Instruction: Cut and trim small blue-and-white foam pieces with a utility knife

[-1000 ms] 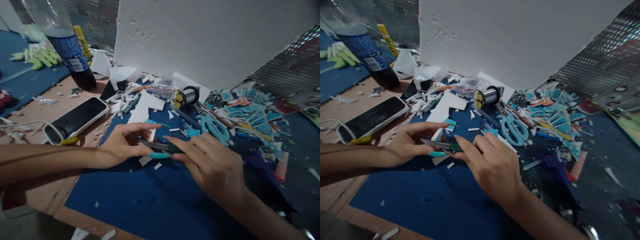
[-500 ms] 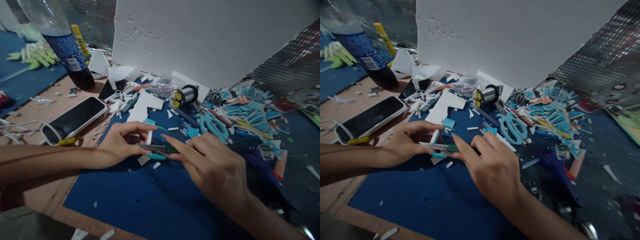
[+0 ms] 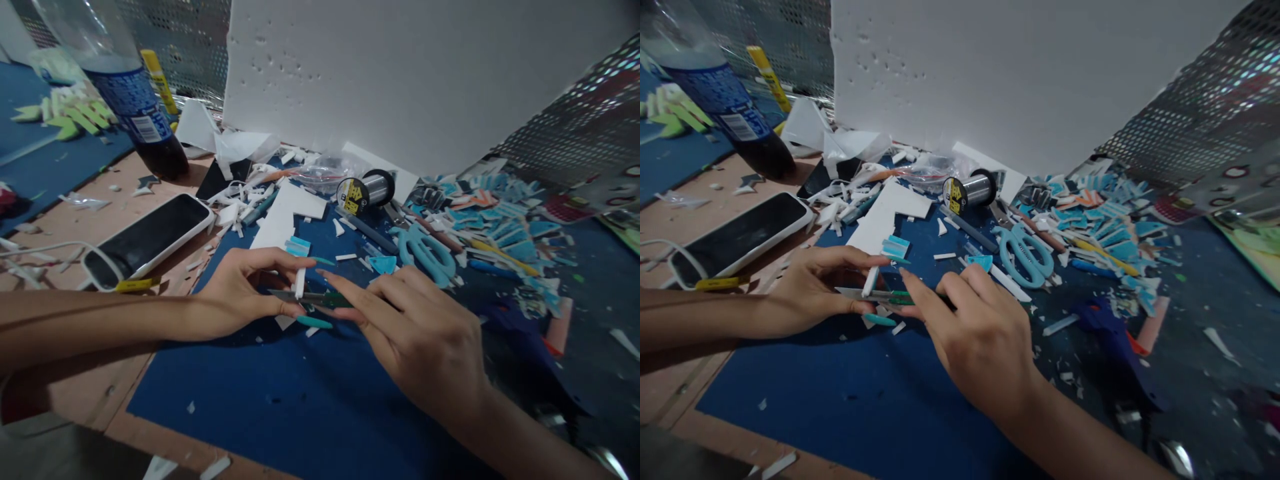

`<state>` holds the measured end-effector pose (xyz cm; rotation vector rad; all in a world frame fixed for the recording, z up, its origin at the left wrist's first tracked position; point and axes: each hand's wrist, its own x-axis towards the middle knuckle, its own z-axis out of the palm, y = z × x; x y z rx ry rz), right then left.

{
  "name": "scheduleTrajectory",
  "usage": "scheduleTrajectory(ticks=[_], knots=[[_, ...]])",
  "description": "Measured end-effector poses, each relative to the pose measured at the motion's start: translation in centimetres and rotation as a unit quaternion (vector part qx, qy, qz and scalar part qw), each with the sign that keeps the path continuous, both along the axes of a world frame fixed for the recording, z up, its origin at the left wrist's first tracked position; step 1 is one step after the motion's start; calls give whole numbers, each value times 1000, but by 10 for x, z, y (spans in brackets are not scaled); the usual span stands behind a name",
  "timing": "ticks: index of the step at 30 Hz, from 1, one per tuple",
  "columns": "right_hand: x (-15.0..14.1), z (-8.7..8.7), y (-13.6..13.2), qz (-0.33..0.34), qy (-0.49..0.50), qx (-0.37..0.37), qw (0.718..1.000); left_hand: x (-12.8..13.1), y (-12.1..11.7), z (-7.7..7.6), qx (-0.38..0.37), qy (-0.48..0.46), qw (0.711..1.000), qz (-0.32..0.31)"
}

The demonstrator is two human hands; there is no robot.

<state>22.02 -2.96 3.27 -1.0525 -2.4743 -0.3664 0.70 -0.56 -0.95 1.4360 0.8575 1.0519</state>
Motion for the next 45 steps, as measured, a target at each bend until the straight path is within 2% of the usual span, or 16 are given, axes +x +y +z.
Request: scheduleTrajectory(ticks=[8, 12, 16, 20, 23, 24, 26, 28, 29, 31, 34, 37, 42, 45], knots=[[-1, -3, 1, -1, 15, -7, 1000, -3, -6, 1, 84, 62, 994, -43], [-2, -3, 2, 6, 4, -11, 1000, -3, -5, 2, 21, 62, 997, -27], [-2, -4, 3, 16, 7, -20, 1000, 0, 0, 0, -38, 4, 999, -21], [1, -4, 3, 21, 18, -22, 999, 2, 4, -3, -82, -54, 994, -42], [5, -4, 5, -21, 75, -32, 996, 1, 7, -3, -122, -72, 987, -78], [6, -4, 6, -46, 105, -65, 991, 1, 7, -2, -135, -76, 984, -90], [9, -4, 11, -90, 180, -211, 957, 0, 8, -1, -153, -87, 978, -113], [9, -3, 17, -119, 259, -387, 877, 0, 7, -1, -163, -89, 975, -121], [9, -3, 20, -129, 294, -444, 836, 0, 7, -1, -168, -88, 975, -119], [7, -2, 22, -144, 345, -495, 785, 1, 6, -1, -175, -85, 975, -110], [2, 3, 18, -144, 363, -532, 751, 2, 6, -1, -183, -87, 974, -97], [-1, 7, 8, -125, 339, -548, 755, 2, 7, -3, -190, -94, 973, -93], [-1, 7, -1, -95, 258, -506, 818, 2, 9, -6, -190, -117, 969, -104], [-1, 5, -1, -98, 243, -495, 828, 2, 9, -7, -183, -136, 967, -111]])
